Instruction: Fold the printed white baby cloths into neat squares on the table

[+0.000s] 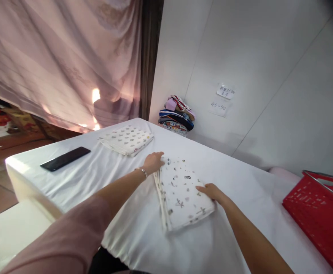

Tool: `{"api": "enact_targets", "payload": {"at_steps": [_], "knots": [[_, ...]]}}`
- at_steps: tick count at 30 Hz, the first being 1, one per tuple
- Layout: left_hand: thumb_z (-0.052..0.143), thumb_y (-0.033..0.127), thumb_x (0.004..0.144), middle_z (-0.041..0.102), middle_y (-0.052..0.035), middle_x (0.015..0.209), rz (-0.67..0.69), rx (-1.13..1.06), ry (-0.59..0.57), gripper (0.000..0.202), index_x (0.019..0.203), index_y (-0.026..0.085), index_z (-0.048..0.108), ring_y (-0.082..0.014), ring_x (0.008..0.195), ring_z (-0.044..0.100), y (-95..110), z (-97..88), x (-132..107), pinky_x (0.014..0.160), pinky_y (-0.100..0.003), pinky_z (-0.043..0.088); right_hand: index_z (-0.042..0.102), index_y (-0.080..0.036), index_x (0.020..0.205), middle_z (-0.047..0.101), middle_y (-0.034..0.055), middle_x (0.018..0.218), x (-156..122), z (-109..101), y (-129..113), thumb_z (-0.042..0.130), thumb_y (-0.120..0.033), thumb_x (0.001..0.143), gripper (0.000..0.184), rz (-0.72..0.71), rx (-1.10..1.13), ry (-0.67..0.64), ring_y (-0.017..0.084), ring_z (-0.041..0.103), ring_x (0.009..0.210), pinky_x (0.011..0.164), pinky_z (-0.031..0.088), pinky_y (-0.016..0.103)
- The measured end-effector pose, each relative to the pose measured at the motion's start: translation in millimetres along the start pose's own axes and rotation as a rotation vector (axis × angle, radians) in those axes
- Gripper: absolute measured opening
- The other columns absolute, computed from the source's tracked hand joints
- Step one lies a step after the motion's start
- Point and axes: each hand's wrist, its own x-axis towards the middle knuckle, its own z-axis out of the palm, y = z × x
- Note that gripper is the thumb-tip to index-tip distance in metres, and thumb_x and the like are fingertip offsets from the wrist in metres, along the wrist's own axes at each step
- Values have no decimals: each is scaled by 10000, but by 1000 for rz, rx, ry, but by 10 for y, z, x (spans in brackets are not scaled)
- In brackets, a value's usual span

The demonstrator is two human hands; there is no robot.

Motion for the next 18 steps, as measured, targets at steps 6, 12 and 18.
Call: {"api": "enact_targets", "payload": {"at_steps": [6, 12, 18], "knots": [[554, 375, 786, 486, -181, 1298, -99, -6, -7, 605, 1309, 123, 386, -295, 1197, 460, 20, 242, 351, 908, -358, 406, 550, -173, 662, 582, 17, 599, -264, 314, 127, 517, -627, 752, 465, -62, 187, 47, 123, 512, 528, 436, 305, 216], [537, 461, 781, 339, -195, 1414, -157, -96, 64, 746, 1373, 103, 259, -298, 1284, 363, -126, 543, -121, 997, -367, 350, 562, -165, 749, 611, 49, 722, -278, 223, 20, 551, -577, 744, 412, -26, 211, 18, 137, 534, 564, 456, 343, 227], [563, 314, 775, 409, -167, 1379, -125, -172, 61, 699, 1379, 114, 270, -258, 1264, 401, -179, 640, -275, 1019, -346, 343, 588, -151, 757, 647, 76, 779, -342, 289, -67, 571, -508, 761, 357, -67, 194, 80, 175, 598, 694, 552, 408, 240]]}}
